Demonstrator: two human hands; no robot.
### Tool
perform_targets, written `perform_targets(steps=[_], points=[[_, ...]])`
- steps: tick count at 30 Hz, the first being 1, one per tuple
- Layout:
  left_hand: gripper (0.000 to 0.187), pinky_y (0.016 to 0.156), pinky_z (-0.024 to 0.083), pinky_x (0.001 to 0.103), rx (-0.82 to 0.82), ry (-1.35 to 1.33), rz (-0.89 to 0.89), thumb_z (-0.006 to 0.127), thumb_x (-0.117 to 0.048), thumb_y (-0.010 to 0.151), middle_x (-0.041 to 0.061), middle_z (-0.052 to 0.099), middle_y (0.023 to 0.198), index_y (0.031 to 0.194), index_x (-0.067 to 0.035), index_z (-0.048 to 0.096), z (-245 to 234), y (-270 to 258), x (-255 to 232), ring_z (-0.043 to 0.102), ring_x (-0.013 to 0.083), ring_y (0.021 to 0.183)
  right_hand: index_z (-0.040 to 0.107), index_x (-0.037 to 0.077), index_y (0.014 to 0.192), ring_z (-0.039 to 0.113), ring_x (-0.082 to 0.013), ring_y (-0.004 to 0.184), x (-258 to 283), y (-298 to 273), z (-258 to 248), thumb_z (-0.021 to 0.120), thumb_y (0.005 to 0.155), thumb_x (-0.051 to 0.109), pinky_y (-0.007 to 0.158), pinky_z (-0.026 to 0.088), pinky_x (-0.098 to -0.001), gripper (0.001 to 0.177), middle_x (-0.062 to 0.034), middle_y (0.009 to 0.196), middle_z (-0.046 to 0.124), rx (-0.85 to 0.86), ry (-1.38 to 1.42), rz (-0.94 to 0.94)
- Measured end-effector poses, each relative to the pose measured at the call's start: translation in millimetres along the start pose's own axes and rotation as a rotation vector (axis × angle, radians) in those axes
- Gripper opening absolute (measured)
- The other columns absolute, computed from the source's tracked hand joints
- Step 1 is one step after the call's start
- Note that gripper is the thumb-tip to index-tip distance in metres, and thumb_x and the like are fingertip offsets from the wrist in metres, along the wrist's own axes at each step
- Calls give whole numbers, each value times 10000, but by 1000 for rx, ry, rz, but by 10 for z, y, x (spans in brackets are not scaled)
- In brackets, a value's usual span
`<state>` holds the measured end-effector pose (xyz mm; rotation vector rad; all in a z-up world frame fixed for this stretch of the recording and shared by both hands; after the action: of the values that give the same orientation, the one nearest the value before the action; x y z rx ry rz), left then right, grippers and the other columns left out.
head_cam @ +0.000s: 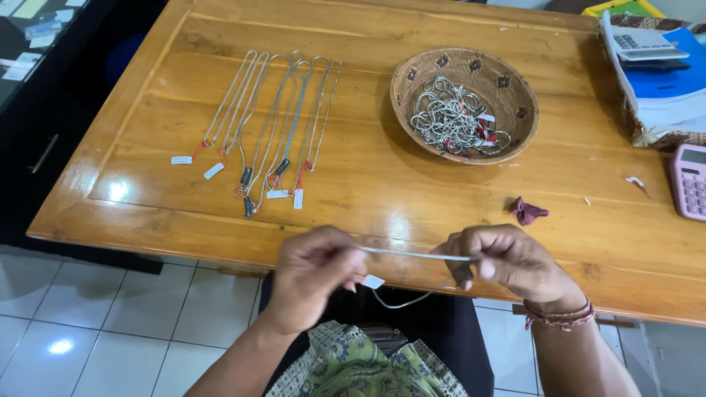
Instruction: Untangling and arranging necklaces on a wooden table
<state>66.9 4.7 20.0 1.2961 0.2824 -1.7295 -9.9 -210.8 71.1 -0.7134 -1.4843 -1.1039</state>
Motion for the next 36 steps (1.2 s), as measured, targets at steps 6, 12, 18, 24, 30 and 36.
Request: perform_targets(steps=[6,12,18,24,30,36], points=[[134,517,625,344,-484,-67,37,718,-135,938,160,718,761,943,-12,664,-658,-171,-124,720,256,614,635,59,1088,693,-339,1055,-543,-194,-540,699,995,224,1182,299,-678,201,-130,946,730,-134,399,-84],[121,456,613,238,-516,397,175,699,-13,933,183,793,870,1042,38,690,-802,-410,78,759,175,576,543,34,1028,671,-301,834,-592,244,-822,569,1042,60,779,651,-413,40,-128,837,587,-439,279,-95],[201,487,480,286,-545,747,-317,748,-219,884,24,681,533,738,-91,697,-1096,-392,611,636,115,463,601,24,971,679,-170,598,-844,1109,-1095,638,1037,115,547,642,-287,118,-111,753,661,-669,-319,151],[262,679,498,587,-321,1514,-550,592,-395,916,121,745,797,792,-167,633,-1087,-110,835,701,442,811,745,31,891,680,-182,581,-1577,2044,-1292,670,1001,137,531,579,-316,170,-95,730,740,-389,-1097,50],[470,629,538,524,-245,1556,-673,696,-606,916,127,754,816,906,-140,640,-1089,-129,805,733,387,835,785,117,1001,724,-212,672,-2022,2227,-1380,743,956,276,633,587,-358,170,-88,851,786,-484,-1187,381],[547,893,481,496,-78,1704,-73,563,-494,981,93,624,1356,1423,-172,577,-915,-191,412,540,336,1170,726,42,915,642,-288,749,-1727,1830,-767,604,1010,118,536,557,-394,173,-132,900,652,-444,-1364,-18]])
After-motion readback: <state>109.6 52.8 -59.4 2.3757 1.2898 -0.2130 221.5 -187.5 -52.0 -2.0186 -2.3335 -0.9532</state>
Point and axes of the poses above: each hand's wrist, its own y-axis towards the middle knuckle, its own z-axis out of the palm, x = y × z, the point moved 6 cm from there along y, towards the middle knuckle
